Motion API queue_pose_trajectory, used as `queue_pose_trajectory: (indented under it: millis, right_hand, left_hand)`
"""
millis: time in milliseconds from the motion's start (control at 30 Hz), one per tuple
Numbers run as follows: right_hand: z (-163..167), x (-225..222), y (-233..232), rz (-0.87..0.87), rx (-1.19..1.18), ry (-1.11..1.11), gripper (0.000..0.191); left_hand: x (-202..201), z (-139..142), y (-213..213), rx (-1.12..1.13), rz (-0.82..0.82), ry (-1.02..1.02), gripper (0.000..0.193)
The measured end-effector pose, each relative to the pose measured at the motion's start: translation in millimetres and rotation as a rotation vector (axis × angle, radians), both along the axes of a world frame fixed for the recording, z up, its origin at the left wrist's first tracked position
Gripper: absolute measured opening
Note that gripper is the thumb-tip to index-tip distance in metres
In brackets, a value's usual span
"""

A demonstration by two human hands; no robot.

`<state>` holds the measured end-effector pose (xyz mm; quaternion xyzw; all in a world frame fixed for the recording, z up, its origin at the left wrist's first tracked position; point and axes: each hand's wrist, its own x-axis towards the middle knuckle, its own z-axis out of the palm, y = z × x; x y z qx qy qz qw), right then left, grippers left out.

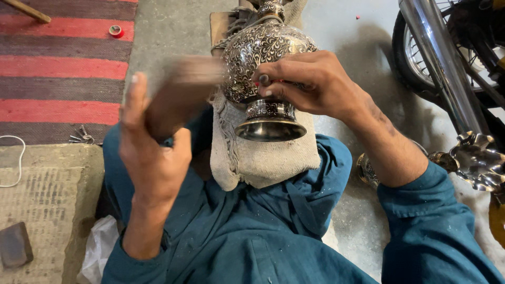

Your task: The person sits on the floor with an ornate metal vase resting on a cloth cushion and uses a small chisel and a wooden mallet to strike and deepen decorative patterns on the vase surface, repositioning the chisel around the body of the vase as they work.

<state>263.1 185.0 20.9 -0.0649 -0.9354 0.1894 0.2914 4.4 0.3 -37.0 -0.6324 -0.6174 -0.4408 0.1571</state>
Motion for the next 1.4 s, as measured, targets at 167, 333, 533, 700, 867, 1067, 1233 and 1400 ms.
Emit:
queue_pose_trajectory:
  millis: [167, 333, 533, 700, 867, 1067, 1233, 1400]
  right_hand:
    - [-1, -2, 2, 0.006, 0.042, -0.002, 0.031]
    - [3, 0, -1, -0.003, 0.018, -0.009, 0.031]
    - [6, -2, -1, -0.007, 0.037, -0.027, 0.029]
    - [6, -3, 0, 0.02, 0.01, -0.013, 0.03]
    - [5, -2, 1, 0.038, 0.017, -0.009, 0.031]
    - [3, -4, 4, 0.045, 0.018, -0.025, 0.032]
    - [5, -5, 3, 0.044, 0.033, -0.019, 0.032]
    - [7, -5, -7, -0.023, -0.108, 0.005, 0.027]
  left_hand:
    - [-1, 0, 4, -0.026, 0.141, 0.196, 0.074]
    - [-3, -1, 5, -0.039, 0.1, 0.205, 0.08]
    - [-2, -9, 7, 0.0, -0.068, -0.186, 0.073]
    - [-5, -5, 8, 0.036, 0.007, 0.078, 0.071]
    - [-4, 0, 6, -0.05, 0.109, 0.182, 0.074]
    - [-8, -5, 9, -0.04, 0.132, 0.2, 0.071]
    - [-5, -7, 10, -0.021, -0.066, -0.2, 0.08]
    - [-10, 0, 4, -0.202, 0.114, 0.068, 0.084]
